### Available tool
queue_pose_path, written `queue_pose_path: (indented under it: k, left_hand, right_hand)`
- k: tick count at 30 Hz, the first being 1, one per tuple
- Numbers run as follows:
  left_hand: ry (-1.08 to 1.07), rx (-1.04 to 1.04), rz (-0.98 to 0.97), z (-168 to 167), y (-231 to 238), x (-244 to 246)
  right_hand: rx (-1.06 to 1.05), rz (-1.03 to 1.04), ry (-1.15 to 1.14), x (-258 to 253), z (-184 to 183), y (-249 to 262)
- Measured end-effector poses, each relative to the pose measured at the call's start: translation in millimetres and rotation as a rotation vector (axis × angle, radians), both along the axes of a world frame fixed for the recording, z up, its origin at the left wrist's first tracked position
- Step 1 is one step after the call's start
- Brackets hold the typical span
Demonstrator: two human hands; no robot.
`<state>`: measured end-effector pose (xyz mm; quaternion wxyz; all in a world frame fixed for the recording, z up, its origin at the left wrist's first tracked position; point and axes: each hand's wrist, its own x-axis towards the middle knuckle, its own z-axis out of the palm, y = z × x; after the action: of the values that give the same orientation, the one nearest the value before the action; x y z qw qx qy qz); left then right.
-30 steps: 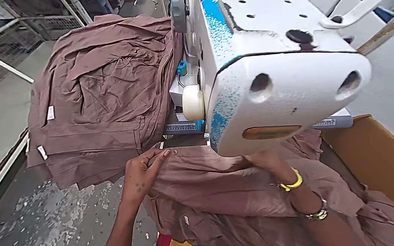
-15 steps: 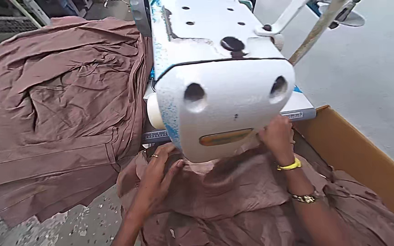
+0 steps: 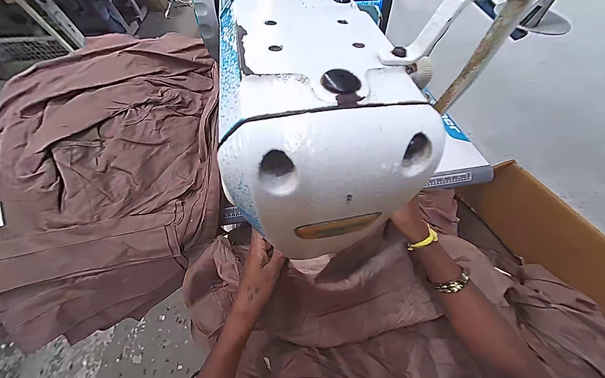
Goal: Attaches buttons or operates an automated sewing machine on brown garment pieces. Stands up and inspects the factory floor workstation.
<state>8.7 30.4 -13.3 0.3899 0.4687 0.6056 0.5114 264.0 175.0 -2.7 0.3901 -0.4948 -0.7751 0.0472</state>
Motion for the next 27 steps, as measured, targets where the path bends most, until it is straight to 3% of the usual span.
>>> queue_pose_path:
  k: [5, 7, 10, 13, 17, 20, 25, 27]
  left_hand:
    - [-0.019, -0.017, 0.005, 2, 5, -1]
    - [0.164, 0.094, 0.032, 2, 3, 2]
    - [0.532, 0.429, -0.089, 10, -21, 4]
    - [0.547, 0.503, -0.168, 12, -33, 6]
    - [0.508, 0.466, -0.124, 14, -37, -3]
    - [0.42, 0.488, -0.195, 16, -48, -9]
    - [0.42, 0.49, -0.244, 14, -44, -4]
    - [0.429, 0.503, -0.23, 15, -49, -6]
  right_hand:
    - [-0.345, 0.019, 0.174, 4, 33, -15]
    - [-0.173, 0.105, 0.09, -5, 40, -26]
    - [0.329, 0.234, -0.111, -26, 36, -48]
    - [0.525, 0.472, -0.235, -53, 27, -67]
    - [0.506, 0.475, -0.233, -64, 33, -69]
    - [0.452, 0.596, -0.124, -57, 27, -74]
    - [0.534, 0.39, -0.251, -69, 29, -73]
    - [0.494, 0.406, -0.216, -62, 27, -76]
